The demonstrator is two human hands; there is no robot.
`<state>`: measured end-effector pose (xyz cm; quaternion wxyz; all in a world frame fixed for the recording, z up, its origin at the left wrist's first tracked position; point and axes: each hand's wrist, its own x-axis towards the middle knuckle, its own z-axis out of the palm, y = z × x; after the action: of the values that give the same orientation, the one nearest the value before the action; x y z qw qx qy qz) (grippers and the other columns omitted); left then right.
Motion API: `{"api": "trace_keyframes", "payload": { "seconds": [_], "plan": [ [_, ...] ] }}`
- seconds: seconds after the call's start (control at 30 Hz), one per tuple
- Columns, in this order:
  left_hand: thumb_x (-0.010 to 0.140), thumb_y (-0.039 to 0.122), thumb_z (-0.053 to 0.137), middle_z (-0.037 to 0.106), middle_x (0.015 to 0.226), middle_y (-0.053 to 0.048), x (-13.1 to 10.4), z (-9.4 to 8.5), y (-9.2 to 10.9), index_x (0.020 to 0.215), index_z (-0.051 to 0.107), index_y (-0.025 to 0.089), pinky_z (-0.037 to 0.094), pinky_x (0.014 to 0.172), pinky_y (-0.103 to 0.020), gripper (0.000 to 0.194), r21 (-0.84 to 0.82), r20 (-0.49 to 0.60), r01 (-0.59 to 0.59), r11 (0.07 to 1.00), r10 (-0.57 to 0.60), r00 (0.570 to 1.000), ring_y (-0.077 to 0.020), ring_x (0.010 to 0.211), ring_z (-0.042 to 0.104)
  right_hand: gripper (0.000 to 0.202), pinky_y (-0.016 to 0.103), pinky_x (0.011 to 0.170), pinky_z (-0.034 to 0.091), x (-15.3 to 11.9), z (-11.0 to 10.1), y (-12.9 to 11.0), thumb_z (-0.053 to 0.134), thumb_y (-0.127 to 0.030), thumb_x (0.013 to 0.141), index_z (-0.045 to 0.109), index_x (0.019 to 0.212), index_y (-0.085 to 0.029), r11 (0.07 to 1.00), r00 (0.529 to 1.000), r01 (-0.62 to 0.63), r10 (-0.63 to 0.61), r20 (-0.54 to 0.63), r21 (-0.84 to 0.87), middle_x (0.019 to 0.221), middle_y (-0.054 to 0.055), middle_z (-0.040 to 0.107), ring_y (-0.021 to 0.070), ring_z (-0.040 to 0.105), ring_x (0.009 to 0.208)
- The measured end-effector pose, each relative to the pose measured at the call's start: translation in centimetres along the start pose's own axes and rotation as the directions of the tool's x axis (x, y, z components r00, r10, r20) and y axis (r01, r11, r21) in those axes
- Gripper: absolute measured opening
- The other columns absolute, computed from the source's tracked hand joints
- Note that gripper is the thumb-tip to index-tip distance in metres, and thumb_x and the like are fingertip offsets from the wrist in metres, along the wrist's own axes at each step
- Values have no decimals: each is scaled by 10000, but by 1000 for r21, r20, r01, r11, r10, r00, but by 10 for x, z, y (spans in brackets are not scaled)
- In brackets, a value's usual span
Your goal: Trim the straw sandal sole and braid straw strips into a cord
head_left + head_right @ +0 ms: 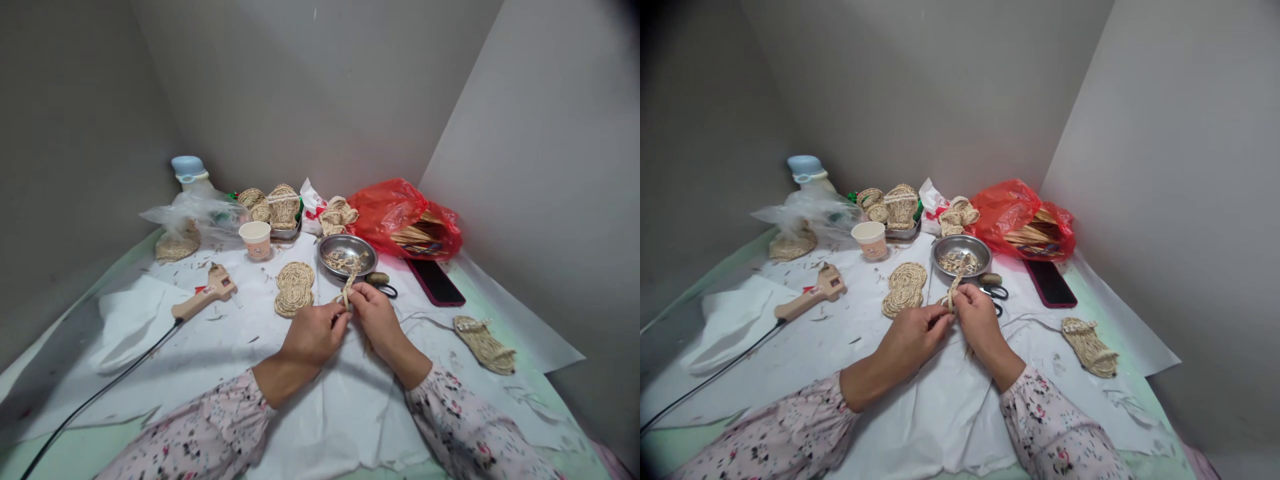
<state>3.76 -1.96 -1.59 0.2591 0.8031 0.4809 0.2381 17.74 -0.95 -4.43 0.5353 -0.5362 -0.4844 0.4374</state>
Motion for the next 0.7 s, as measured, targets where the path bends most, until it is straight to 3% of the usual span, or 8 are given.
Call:
{"api": "trace_keyframes", "payload": {
  "seconds": [0.2, 0.3, 0.43, 0.57, 0.7],
  "plan": [
    [867, 226, 482, 637, 600, -11, 0, 0, 0, 745, 687, 169, 352, 564, -242, 246, 13, -12, -19, 1000, 19, 1000, -129, 545, 522, 203, 245, 544, 402, -1, 4, 1, 639, -375, 762, 595, 785, -178, 967, 996, -92, 86, 36, 237, 618, -13, 594, 123, 488, 535],
    [873, 232, 473, 653, 610, -20, 0, 1, -1, 750, 695, 173, 350, 557, -252, 260, 34, -14, -26, 999, 26, 1000, -134, 532, 526, 221, 213, 465, 332, -2, 6, -3, 659, -369, 737, 584, 775, -164, 939, 992, -127, 111, 67, 321, 625, -7, 605, 84, 414, 465],
    [877, 250, 473, 694, 683, -43, 1, 3, -3, 802, 709, 178, 364, 575, -264, 258, 53, -18, -40, 998, 41, 999, -149, 559, 564, 240, 203, 390, 151, -3, 6, -8, 662, -382, 728, 558, 747, -167, 924, 986, -164, 140, 93, 346, 499, -60, 496, 44, 221, 374],
    [874, 247, 467, 699, 702, -61, 0, 2, -2, 827, 712, 170, 370, 588, -271, 260, 67, -6, -35, 997, 35, 999, -165, 581, 580, 238, 210, 391, 135, -4, 6, -10, 655, -386, 731, 547, 731, -174, 916, 984, -168, 135, 115, 365, 458, -86, 412, 46, 205, 371],
    [879, 254, 451, 684, 678, -61, -2, 2, 0, 804, 694, 164, 356, 580, -270, 270, 67, 12, -33, 997, 32, 999, -167, 577, 573, 251, 203, 387, 156, -5, 5, -10, 627, -396, 752, 525, 714, -169, 915, 986, -149, 108, 127, 376, 527, -71, 468, 32, 222, 370]
  ]
}}
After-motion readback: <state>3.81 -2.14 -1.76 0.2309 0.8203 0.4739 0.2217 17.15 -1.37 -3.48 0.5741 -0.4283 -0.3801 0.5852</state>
